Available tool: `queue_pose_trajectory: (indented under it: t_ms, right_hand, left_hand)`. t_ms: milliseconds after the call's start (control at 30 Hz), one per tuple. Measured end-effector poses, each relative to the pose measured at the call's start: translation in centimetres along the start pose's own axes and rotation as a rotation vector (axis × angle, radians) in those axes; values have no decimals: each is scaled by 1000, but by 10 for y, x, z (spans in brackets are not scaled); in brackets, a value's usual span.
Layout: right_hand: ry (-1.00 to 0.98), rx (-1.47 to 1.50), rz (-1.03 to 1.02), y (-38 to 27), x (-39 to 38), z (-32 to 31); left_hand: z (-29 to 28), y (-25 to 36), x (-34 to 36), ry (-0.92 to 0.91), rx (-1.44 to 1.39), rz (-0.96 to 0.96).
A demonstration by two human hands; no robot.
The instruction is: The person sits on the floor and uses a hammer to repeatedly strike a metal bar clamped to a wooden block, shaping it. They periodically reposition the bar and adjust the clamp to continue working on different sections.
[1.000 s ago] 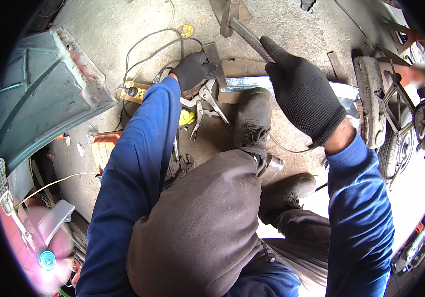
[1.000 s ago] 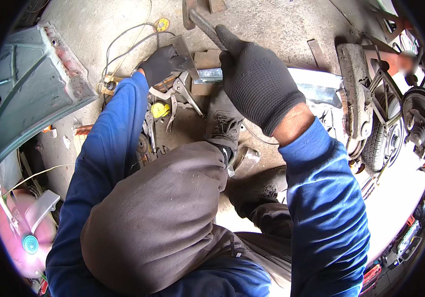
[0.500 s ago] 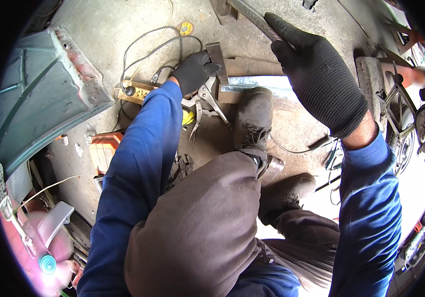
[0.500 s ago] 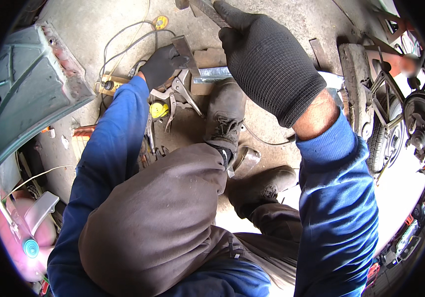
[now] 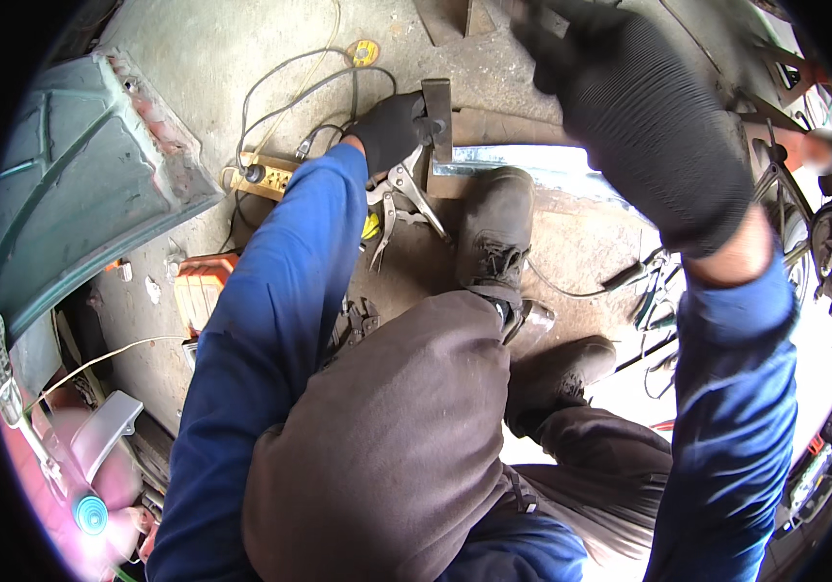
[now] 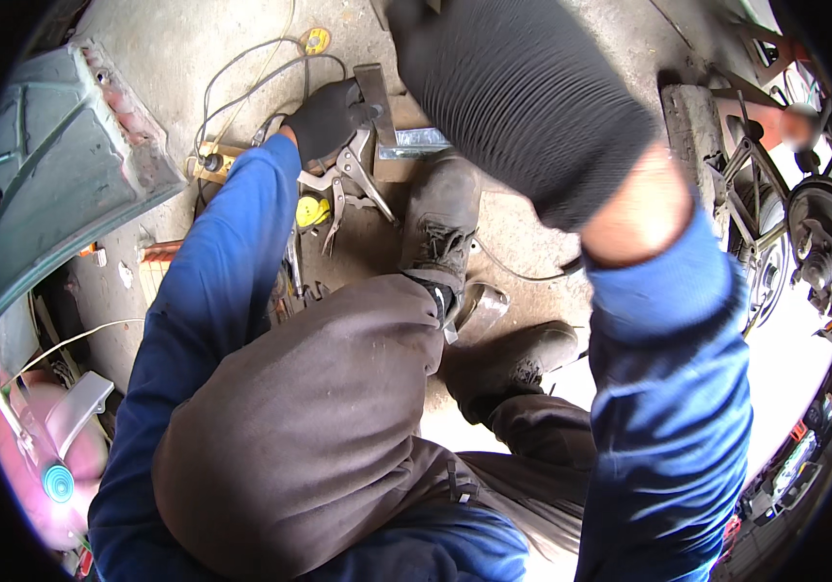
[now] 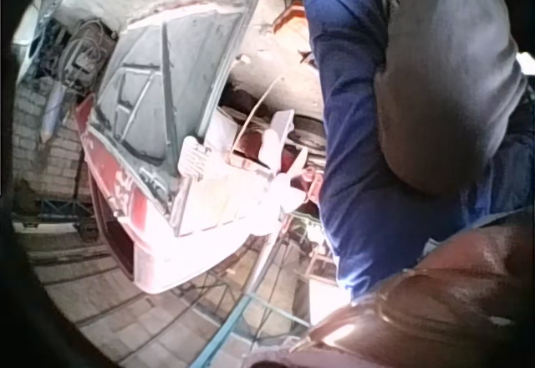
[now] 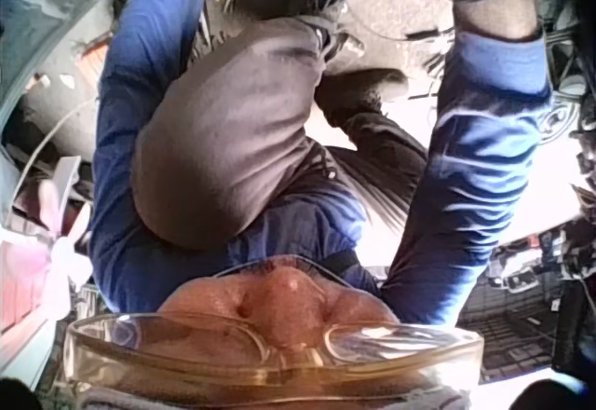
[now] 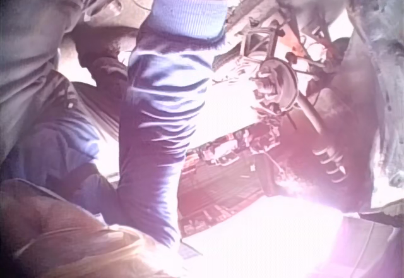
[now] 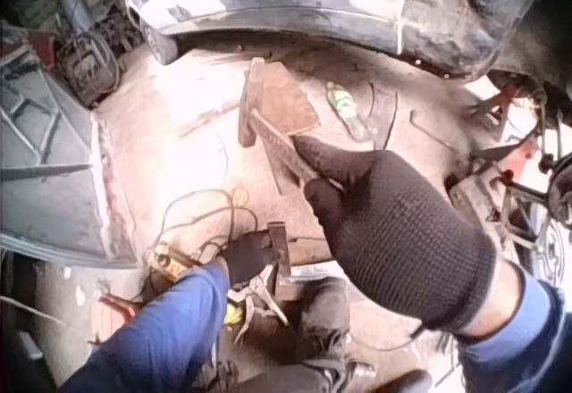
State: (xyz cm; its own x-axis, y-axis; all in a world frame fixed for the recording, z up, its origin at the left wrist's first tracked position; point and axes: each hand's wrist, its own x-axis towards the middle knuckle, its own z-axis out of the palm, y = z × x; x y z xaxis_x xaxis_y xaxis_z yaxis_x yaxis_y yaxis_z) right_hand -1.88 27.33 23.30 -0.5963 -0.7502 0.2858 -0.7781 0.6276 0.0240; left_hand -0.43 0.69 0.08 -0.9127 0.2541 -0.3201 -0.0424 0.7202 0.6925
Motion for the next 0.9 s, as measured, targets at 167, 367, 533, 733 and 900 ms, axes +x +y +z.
queue_pose_trajectory:
  t_ms: [167, 367, 533, 733, 900]
  right_hand:
    - [50, 185, 172, -16, -11, 12]
    - [-215, 491, 410, -22, -37, 36]
    - [26, 386, 289, 6, -12, -10]
    - [-379, 518, 535, -33, -37, 39]
    - [-175, 532, 500, -12, -32, 23]
  left_hand:
    - [-3, 2, 5, -61, 55, -3]
    - [6, 8, -8, -22, -79, -7]
    - [2, 7, -4, 3, -80, 11]
    - [8, 16, -13, -11, -50, -159]
    - [6, 6, -12, 37, -70, -5]
